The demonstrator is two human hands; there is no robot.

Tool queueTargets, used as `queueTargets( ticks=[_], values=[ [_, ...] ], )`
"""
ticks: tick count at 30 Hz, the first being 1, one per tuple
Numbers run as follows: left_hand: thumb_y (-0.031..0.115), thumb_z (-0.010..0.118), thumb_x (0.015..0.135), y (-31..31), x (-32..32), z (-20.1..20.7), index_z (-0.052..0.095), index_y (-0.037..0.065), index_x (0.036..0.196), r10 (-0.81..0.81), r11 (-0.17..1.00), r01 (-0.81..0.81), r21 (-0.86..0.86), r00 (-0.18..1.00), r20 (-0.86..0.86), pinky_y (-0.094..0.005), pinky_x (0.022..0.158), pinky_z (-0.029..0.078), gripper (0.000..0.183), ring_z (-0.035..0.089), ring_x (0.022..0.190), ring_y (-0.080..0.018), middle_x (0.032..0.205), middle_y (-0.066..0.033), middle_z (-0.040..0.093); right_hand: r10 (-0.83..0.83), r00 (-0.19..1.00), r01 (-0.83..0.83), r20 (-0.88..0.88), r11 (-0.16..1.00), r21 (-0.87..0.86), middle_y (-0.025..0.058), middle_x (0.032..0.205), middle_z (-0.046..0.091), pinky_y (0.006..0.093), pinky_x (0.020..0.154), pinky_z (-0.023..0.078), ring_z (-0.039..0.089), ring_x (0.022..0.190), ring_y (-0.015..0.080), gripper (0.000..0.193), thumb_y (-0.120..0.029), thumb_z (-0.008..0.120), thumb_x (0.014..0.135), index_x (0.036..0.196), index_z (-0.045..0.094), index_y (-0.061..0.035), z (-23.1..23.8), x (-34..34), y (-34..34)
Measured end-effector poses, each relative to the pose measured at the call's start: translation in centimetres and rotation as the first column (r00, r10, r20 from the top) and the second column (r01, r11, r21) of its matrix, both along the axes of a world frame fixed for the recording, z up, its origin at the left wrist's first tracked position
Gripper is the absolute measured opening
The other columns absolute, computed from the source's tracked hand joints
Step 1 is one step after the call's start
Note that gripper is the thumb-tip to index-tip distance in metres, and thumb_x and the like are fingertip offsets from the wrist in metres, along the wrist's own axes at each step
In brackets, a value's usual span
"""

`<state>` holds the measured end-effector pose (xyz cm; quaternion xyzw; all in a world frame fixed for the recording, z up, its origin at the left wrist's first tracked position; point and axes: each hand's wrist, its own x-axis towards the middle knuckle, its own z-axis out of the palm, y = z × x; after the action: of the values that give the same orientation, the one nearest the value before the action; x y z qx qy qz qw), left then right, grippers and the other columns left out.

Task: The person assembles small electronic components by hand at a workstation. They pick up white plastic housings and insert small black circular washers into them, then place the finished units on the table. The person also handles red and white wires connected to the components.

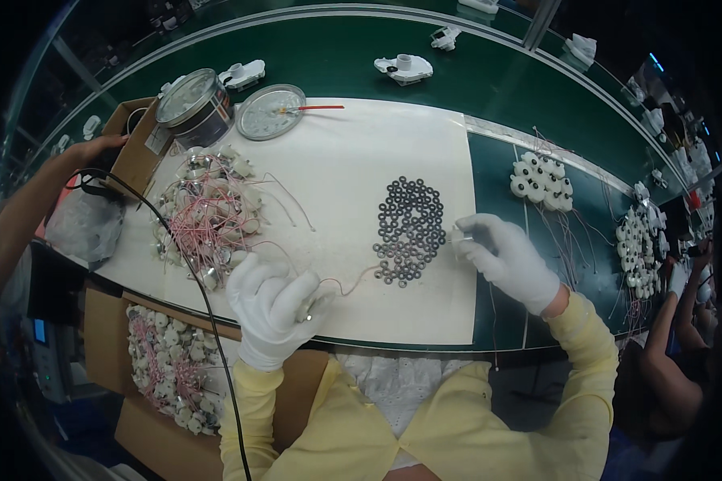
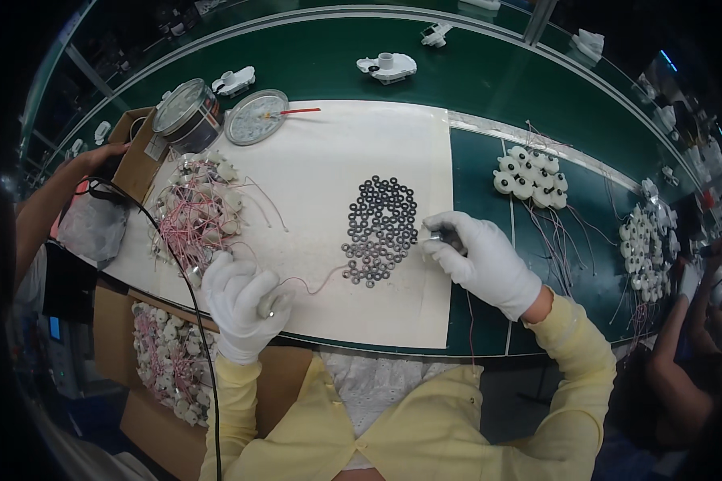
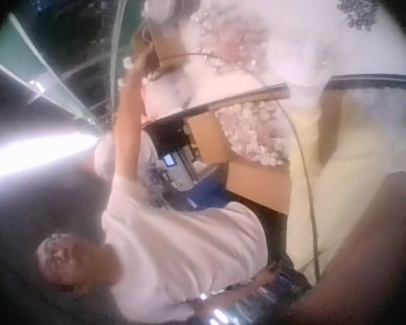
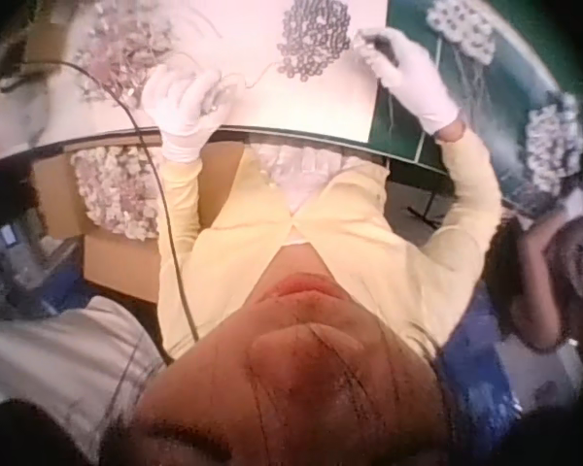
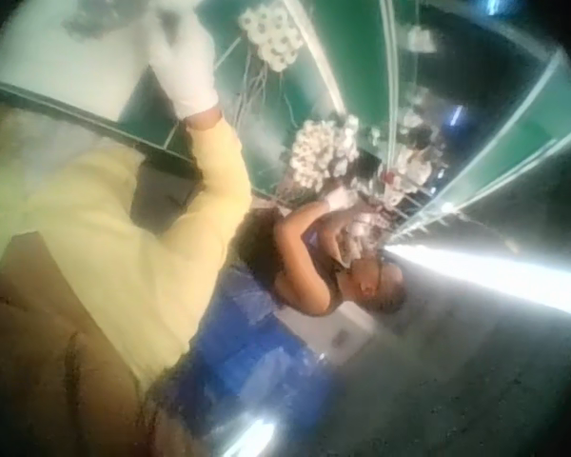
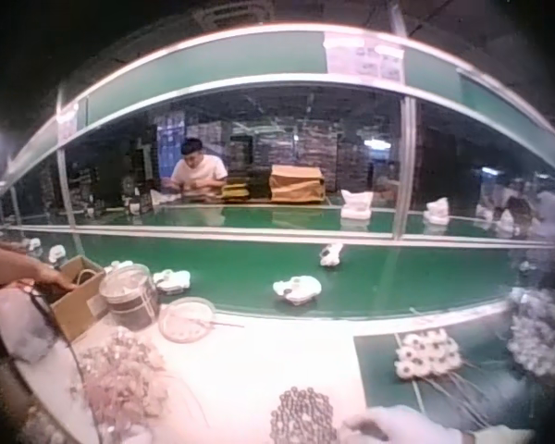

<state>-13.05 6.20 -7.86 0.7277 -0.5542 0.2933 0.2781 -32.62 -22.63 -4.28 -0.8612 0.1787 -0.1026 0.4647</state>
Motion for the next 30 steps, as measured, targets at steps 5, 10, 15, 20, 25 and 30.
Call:
queueTargets(
  ticks=[5,10,15,20,25,30],
  values=[
    [0.017,0.068,0.088,3.1,0.0,-0.5,0.054,0.018,0.097,-0.137,0.950,0.151,-0.273,0.988,0.070,-0.0598,0.105,0.045,0.017,0.058,0.101,-0.0310,0.092,-0.0043,0.052,0.164,0.986,-0.140,0.034,0.919,-0.368,0.0108,0.092,0.074,0.0375,0.074,0.057,0.072,0.082,0.0288,0.025,-0.009,0.070,0.088,0.112,0.067,-0.0042,-0.4,1.0,-1.1],
    [0.040,0.053,0.102,3.6,0.3,-0.9,0.051,0.017,0.099,-0.158,0.820,0.154,-0.551,0.987,0.040,-0.0631,0.104,0.046,0.024,0.057,0.101,-0.0322,0.092,-0.0049,0.051,0.210,0.977,-0.162,0.038,0.843,-0.513,0.0067,0.091,0.073,0.0400,0.073,0.055,0.070,0.085,0.0308,0.024,-0.008,0.071,0.085,0.109,0.067,-0.0078,0.0,1.4,-1.3],
    [0.048,0.053,0.099,4.0,-0.3,0.1,0.058,0.017,0.092,-0.375,0.832,0.254,-0.493,0.913,-0.163,-0.0548,0.094,0.049,0.033,0.059,0.092,-0.0287,0.083,-0.0022,0.051,0.171,0.985,-0.138,0.023,0.859,-0.494,0.0075,0.090,0.075,0.0373,0.072,0.056,0.072,0.082,0.0289,0.018,-0.012,0.069,0.090,0.108,0.068,-0.0059,0.1,1.4,-1.1],
    [0.049,0.068,0.085,3.9,-0.8,1.9,0.067,0.019,0.089,-0.423,0.899,0.364,-0.245,0.868,-0.261,-0.0482,0.086,0.050,0.030,0.062,0.087,-0.0235,0.077,0.0004,0.052,-0.022,0.999,0.011,-0.044,0.973,-0.229,0.0089,0.081,0.076,0.0343,0.067,0.057,0.074,0.072,0.0259,0.018,-0.020,0.065,0.098,0.103,0.070,-0.0038,0.2,1.5,0.1],
    [0.037,0.076,0.071,2.5,-0.6,1.3,0.068,0.018,0.094,-0.450,0.892,0.443,-0.088,0.852,-0.269,-0.0485,0.084,0.050,0.031,0.063,0.087,-0.0235,0.077,0.0016,0.052,-0.094,0.995,0.084,-0.028,0.963,-0.254,0.0082,0.076,0.076,0.0335,0.064,0.056,0.074,0.068,0.0255,0.022,-0.026,0.068,0.097,0.098,0.071,-0.0041,-0.4,2.1,0.6],
    [0.031,0.077,0.063,1.2,-0.5,0.2,0.069,0.017,0.098,-0.459,0.882,0.470,-0.021,0.850,-0.260,-0.0474,0.083,0.050,0.039,0.062,0.088,-0.0252,0.081,0.0011,0.055,-0.064,0.997,0.079,0.047,0.842,-0.534,0.0065,0.065,0.070,0.0355,0.057,0.052,0.068,0.057,0.0268,0.026,-0.033,0.076,0.090,0.085,0.072,-0.0084,-0.9,2.5,1.3]
  ],
)
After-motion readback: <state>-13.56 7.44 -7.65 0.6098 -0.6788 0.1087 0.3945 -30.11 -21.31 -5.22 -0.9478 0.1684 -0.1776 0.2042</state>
